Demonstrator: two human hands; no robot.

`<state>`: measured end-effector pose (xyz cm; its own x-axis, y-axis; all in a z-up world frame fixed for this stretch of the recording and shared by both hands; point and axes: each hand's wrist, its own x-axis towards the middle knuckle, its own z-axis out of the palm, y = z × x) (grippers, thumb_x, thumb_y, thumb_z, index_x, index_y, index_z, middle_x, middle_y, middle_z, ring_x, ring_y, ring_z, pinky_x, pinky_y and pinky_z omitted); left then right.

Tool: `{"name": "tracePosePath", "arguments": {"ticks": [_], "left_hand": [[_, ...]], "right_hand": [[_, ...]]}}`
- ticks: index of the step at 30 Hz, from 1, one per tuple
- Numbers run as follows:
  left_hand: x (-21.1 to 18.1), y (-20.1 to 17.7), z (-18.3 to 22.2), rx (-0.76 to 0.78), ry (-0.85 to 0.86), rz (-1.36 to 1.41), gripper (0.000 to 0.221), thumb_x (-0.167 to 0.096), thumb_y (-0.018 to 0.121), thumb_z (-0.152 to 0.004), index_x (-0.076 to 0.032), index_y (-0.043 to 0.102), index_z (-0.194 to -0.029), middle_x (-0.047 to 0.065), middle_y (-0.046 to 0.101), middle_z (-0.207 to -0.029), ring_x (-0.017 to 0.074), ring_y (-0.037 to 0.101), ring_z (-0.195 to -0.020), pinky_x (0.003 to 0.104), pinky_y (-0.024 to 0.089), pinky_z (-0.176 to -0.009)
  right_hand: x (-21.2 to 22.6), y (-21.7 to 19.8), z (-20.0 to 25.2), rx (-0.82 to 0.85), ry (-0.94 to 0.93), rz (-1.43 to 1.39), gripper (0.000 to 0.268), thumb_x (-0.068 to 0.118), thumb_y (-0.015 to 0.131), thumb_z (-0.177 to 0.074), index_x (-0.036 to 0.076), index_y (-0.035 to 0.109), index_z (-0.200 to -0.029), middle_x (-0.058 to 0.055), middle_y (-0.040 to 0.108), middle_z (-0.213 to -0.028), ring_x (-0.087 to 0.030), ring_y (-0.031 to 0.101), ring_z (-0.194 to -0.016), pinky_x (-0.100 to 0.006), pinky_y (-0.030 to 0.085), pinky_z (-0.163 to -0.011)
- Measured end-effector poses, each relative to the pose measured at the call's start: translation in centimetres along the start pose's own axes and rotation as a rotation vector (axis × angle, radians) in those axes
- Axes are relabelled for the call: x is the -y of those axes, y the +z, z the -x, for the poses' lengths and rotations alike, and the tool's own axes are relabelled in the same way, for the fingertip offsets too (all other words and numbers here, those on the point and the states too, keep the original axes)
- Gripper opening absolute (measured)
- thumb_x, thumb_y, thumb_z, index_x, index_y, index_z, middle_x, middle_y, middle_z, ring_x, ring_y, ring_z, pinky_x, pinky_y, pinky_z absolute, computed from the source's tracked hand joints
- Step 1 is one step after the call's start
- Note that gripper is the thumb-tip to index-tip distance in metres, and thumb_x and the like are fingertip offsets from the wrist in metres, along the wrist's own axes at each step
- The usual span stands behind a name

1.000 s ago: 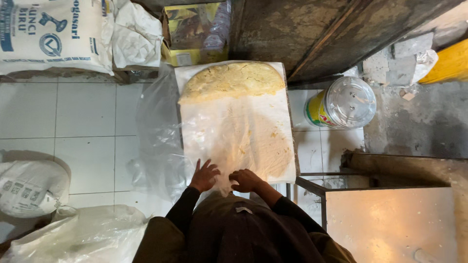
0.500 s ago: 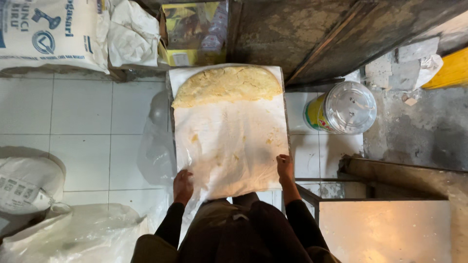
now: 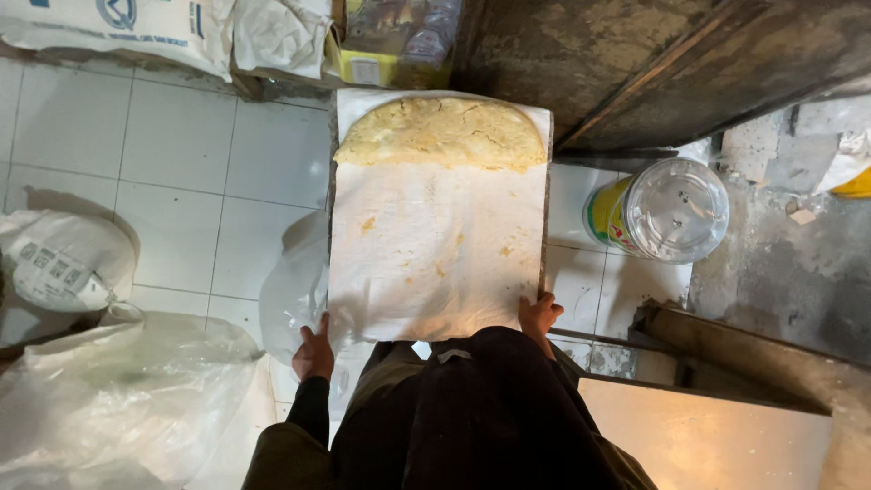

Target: The person flattens a piece of dough on a metal surface using a clear cylindrical tool and then cuts a larger portion of dough into slices using a knife.

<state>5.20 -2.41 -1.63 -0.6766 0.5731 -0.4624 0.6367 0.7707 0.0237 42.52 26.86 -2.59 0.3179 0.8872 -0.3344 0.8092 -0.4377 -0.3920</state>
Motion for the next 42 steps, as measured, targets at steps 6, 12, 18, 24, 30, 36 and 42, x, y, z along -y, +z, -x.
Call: {"name": "tracePosePath", "arguments": {"ticks": [6, 12, 18, 24, 30, 36, 42], "left_hand": [[-1.6, 0.3, 0.5, 0.051, -0.092, 0.076, 0.043, -0.046, 0.044, -0.104, -0.015, 0.074, -0.103, 0.012, 0.060, -0.124, 0.0329, 0.073, -0.090, 0.046, 0.059, -0.082], [-4.1, -0.2, -4.2, -0.103, -0.171, 0.291, 0.048, -0.058, 0.054, -0.097, -0.013, 0.070, -0.090, 0.014, 0.067, -0.106, 0.0357, 0.071, -0.087, 0.049, 0.058, -0.076], [-10.8, 0.0, -10.5, -0.244, 0.153, 0.334, 0.040, -0.054, 0.063, -0.092, -0.015, 0.068, -0.086, 0.010, 0.068, -0.093, 0.0339, 0.069, -0.084, 0.048, 0.056, -0.071], [-16.0, 1.8, -12.9, -0.216, 0.069, 0.615, 0.041, -0.046, 0.069, -0.092, -0.019, 0.063, -0.122, 0.014, 0.061, -0.129, 0.0353, 0.063, -0.118, 0.047, 0.055, -0.096], [-19.5, 3.7, -15.3, 0.166, -0.071, 0.514, 0.147, -0.068, 0.087, -0.060, -0.032, -0.015, -0.161, 0.023, -0.034, -0.163, 0.0506, -0.028, -0.150, 0.082, -0.005, -0.109], [-19.3, 3.9, -16.2, 0.303, -0.094, 0.439, 0.155, -0.069, 0.087, -0.060, -0.030, -0.028, -0.156, 0.029, -0.040, -0.159, 0.0570, -0.026, -0.149, 0.085, 0.000, -0.105], [-19.6, 4.1, -16.5, 0.301, -0.112, 0.434, 0.156, -0.068, 0.088, -0.060, -0.030, -0.028, -0.156, 0.029, -0.040, -0.159, 0.0596, -0.022, -0.148, 0.084, 0.000, -0.106]], "right_hand": [[1.2, -0.8, -0.5, 0.135, 0.236, 0.111, 0.072, 0.051, 0.079, -0.074, 0.009, 0.055, -0.127, -0.021, 0.055, -0.133, -0.043, 0.058, -0.120, -0.057, 0.046, -0.101], [2.4, 0.3, -3.2, 0.003, 0.292, 0.041, 0.064, 0.055, 0.077, -0.080, 0.010, 0.059, -0.122, -0.024, 0.049, -0.134, -0.045, 0.056, -0.116, -0.057, 0.047, -0.095], [7.2, 2.9, -11.3, -0.390, -0.654, 0.027, 0.027, 0.033, 0.078, -0.096, 0.010, 0.065, -0.104, -0.009, 0.066, -0.108, -0.034, 0.059, -0.107, -0.049, 0.050, -0.099], [17.2, 4.0, -20.0, -0.343, -0.830, -0.264, 0.026, 0.020, 0.080, -0.090, 0.006, 0.065, -0.107, -0.013, 0.067, -0.100, -0.036, 0.056, -0.096, -0.049, 0.048, -0.086], [24.0, 6.5, -28.5, -0.292, -0.885, -0.250, 0.027, 0.023, 0.076, -0.093, 0.005, 0.070, -0.112, -0.018, 0.072, -0.112, -0.042, 0.061, -0.108, -0.048, 0.050, -0.094], [26.6, 8.0, -32.3, 0.159, -0.650, -0.139, 0.047, 0.048, 0.066, -0.094, 0.008, 0.070, -0.117, -0.017, 0.074, -0.110, -0.033, 0.068, -0.109, -0.042, 0.053, -0.098], [26.2, 9.0, -33.6, 0.233, -0.537, -0.059, 0.060, 0.061, 0.060, -0.092, 0.009, 0.072, -0.119, -0.020, 0.069, -0.120, -0.037, 0.060, -0.119, -0.046, 0.047, -0.102]]}}
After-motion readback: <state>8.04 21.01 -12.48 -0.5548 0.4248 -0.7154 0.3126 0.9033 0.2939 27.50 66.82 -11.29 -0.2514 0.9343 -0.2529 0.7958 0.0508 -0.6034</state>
